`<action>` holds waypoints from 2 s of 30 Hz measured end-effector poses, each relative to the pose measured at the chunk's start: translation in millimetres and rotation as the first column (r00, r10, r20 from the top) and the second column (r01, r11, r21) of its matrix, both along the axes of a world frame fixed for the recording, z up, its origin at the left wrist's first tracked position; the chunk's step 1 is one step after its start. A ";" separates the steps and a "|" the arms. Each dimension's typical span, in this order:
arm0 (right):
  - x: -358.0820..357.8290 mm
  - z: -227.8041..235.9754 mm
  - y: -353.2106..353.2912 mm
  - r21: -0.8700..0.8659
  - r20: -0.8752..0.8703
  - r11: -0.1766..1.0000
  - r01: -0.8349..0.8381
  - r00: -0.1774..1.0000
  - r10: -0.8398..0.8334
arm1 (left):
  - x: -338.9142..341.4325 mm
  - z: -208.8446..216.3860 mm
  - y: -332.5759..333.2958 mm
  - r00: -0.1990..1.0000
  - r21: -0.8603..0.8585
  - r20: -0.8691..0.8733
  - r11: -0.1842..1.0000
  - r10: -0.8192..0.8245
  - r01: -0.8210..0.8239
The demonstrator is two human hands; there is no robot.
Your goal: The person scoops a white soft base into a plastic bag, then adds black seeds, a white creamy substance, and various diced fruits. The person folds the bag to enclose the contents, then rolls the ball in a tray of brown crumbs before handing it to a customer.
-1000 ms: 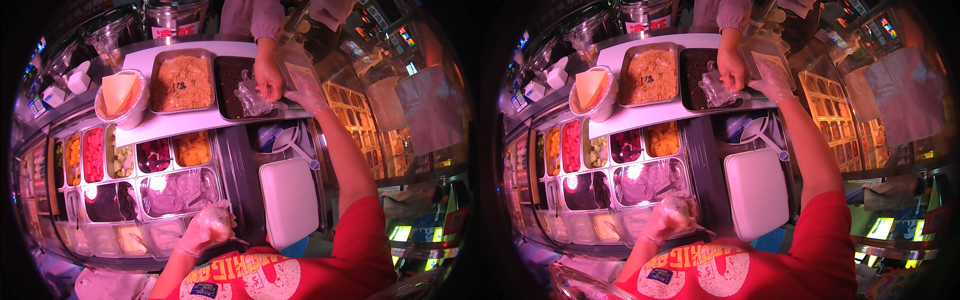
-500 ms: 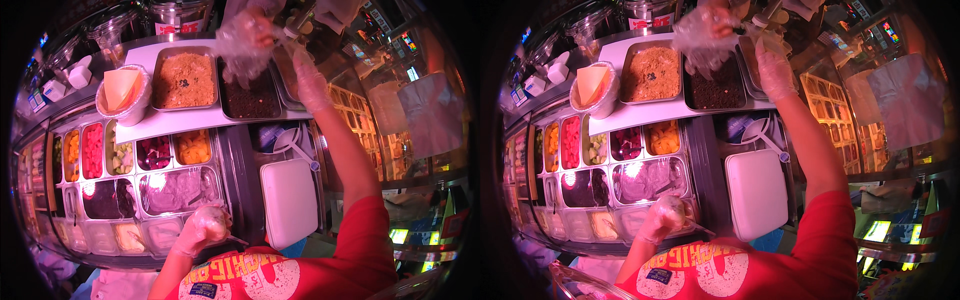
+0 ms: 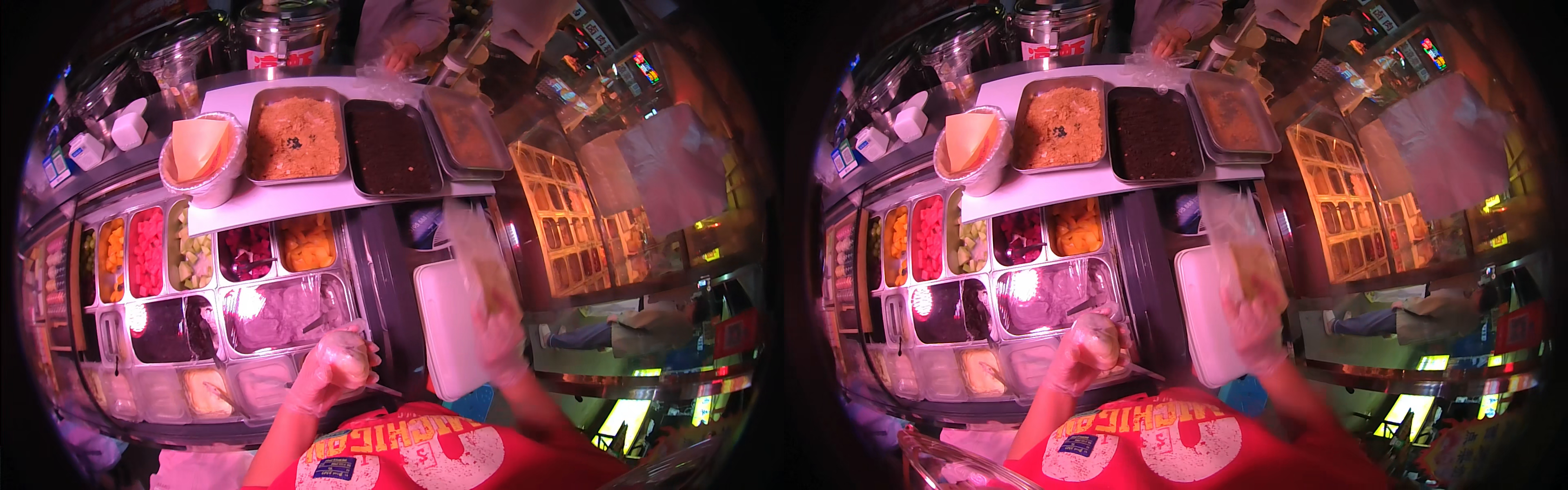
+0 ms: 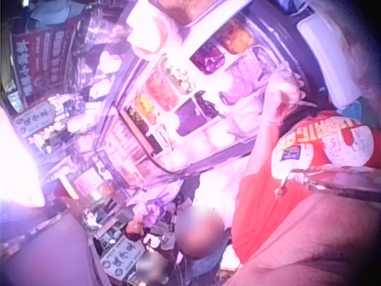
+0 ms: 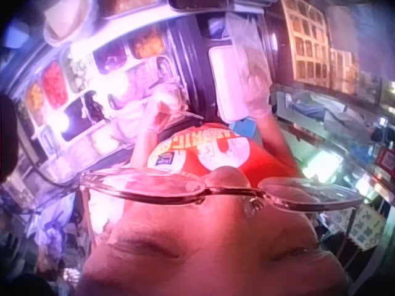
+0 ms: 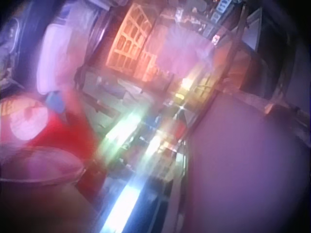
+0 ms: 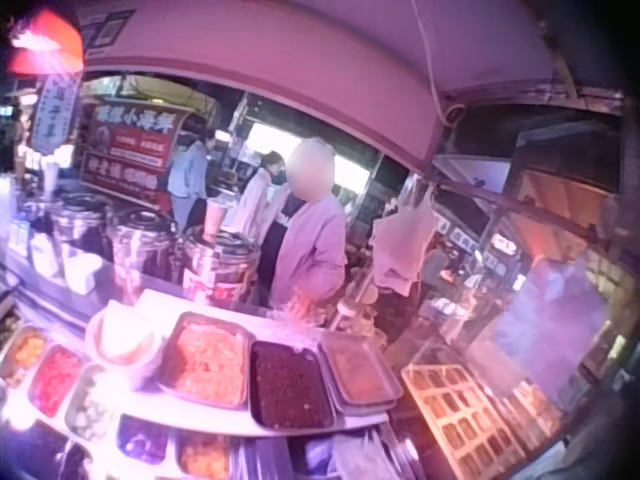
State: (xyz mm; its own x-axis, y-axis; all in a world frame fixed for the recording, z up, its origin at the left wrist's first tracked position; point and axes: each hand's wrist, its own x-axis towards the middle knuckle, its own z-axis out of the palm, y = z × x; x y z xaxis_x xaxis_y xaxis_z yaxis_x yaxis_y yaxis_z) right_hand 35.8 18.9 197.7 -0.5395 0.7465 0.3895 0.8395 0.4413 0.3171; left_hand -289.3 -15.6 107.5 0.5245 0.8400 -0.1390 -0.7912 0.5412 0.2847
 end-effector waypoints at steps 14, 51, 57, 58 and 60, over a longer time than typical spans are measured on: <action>20.3 40.3 206.0 -0.403 -0.114 0.856 0.323 0.911 -0.397 | 4.7 14.7 -3.2 0.994 0.002 -0.046 0.995 -0.098 0.098; -213.4 -42.5 113.7 -0.343 -0.415 -0.147 -0.928 0.290 -0.862 | -41.5 10.5 69.5 0.984 -0.273 -0.177 0.959 0.026 -0.074; -214.7 -48.2 111.5 -0.290 -0.353 -0.240 -0.926 0.337 -0.873 | -43.0 12.0 64.8 0.988 -0.196 -0.125 0.978 -0.091 0.066; -216.5 -49.5 111.6 -0.260 -0.385 -0.230 -0.938 0.319 -0.866 | -45.8 15.3 63.3 0.992 -0.172 -0.087 0.982 -0.094 0.078; -218.2 -52.8 110.7 -0.204 -0.440 -0.209 -0.956 0.281 -0.853 | -51.1 15.5 64.1 0.989 -0.092 -0.076 0.988 -0.129 0.122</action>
